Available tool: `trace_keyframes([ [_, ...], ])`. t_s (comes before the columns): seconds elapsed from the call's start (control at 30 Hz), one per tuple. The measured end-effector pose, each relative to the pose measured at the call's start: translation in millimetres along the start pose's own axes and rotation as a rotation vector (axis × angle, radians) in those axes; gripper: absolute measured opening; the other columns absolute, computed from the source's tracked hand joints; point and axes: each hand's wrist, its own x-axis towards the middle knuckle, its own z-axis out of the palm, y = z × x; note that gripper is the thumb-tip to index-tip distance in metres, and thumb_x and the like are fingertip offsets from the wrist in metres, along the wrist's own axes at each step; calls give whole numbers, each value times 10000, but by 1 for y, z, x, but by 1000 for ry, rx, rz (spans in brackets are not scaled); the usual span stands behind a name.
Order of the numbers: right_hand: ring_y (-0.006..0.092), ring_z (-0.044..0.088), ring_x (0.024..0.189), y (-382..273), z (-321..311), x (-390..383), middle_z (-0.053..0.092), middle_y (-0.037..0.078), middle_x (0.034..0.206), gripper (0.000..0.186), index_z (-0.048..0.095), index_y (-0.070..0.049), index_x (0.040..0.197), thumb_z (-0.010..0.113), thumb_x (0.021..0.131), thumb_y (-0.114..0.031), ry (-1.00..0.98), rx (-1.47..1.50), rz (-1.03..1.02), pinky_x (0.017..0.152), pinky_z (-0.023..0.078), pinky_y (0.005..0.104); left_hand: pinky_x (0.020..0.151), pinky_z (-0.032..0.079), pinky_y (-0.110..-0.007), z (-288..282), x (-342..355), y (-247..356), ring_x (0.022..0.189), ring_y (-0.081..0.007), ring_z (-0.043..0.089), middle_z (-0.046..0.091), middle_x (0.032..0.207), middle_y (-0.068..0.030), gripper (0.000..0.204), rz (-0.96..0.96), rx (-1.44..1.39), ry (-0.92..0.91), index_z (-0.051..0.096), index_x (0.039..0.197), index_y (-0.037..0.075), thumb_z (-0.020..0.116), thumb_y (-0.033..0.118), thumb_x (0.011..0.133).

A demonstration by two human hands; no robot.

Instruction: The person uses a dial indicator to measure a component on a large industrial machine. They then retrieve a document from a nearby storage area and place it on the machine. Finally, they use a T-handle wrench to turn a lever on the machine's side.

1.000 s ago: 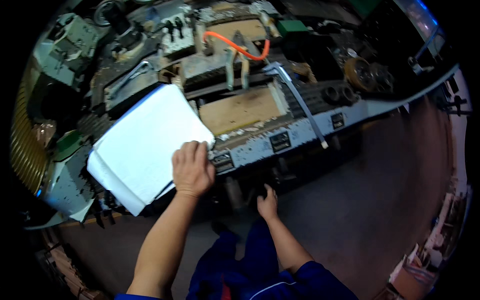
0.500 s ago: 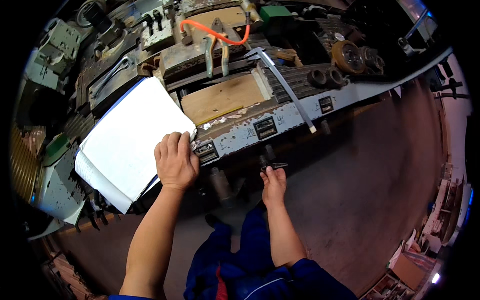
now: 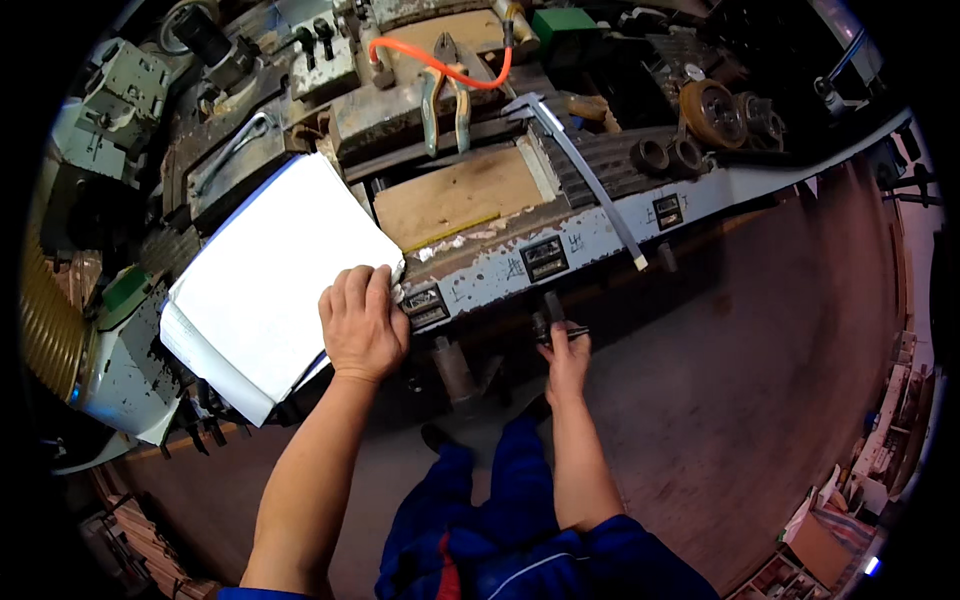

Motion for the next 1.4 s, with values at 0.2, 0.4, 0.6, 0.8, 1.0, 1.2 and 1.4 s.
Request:
trace_keyframes([
  [0.2, 437, 554, 1227, -77, 1, -12, 663, 205, 1203, 572, 727, -34, 1117, 756, 807, -514, -325, -1412, -870, 1076, 424, 520, 1030, 391, -483, -3, 2, -1, 1224, -347, 521, 561, 1242, -144, 540, -12, -1, -5, 610, 1263, 66, 676, 203, 745],
  [0.4, 371, 694, 793, -61, 4, 28, 707, 136, 774, 357, 714, -97, 780, 756, 745, -450, -474, -1463, -705, 728, 551, 497, 996, 403, -472, -10, 8, 3, 1178, -341, 542, 577, 1196, -138, 498, 16, -9, 52, 606, 1240, 58, 654, 161, 755],
  [0.6, 359, 678, 633, -55, -5, 46, 668, 115, 625, 316, 670, -124, 605, 779, 700, -405, -523, -1264, -840, 600, 552, 481, 1017, 387, -464, -7, 14, 4, 1201, -317, 527, 564, 1210, -120, 537, 12, 32, 12, 603, 1254, 77, 681, 197, 736],
  [0.8, 352, 688, 657, -63, 5, 38, 682, 116, 644, 322, 709, -117, 624, 763, 750, -409, -621, -1184, -805, 620, 563, 474, 1012, 396, -470, -10, 10, 6, 1190, -324, 535, 569, 1206, -118, 550, -4, 67, 0, 593, 1264, 86, 666, 169, 726],
  [1.0, 447, 696, 929, -112, 6, 61, 733, 225, 896, 609, 746, -90, 946, 503, 971, -649, -1139, -1444, -303, 832, 551, 533, 998, 415, -458, -12, 13, 7, 1168, -320, 552, 576, 1194, -113, 549, 6, 76, 50, 600, 1256, 89, 664, 148, 714],
  [1.2, 427, 718, 915, -144, 32, 9, 746, 243, 923, 686, 757, -30, 927, 462, 1005, -644, -936, -1929, -265, 839, 560, 519, 988, 419, -459, -12, 15, 8, 1166, -318, 556, 584, 1180, -115, 534, -10, 41, 43, 607, 1244, 85, 664, 157, 718],
  [1.4, 360, 746, 769, -149, 20, 3, 733, 262, 1011, 584, 650, 53, 1205, 541, 1029, -494, -908, -1788, -233, 660, 596, 458, 990, 422, -432, -14, 11, 3, 1182, -301, 553, 591, 1198, -105, 535, -7, 35, 42, 620, 1237, 88, 684, 194, 717],
])
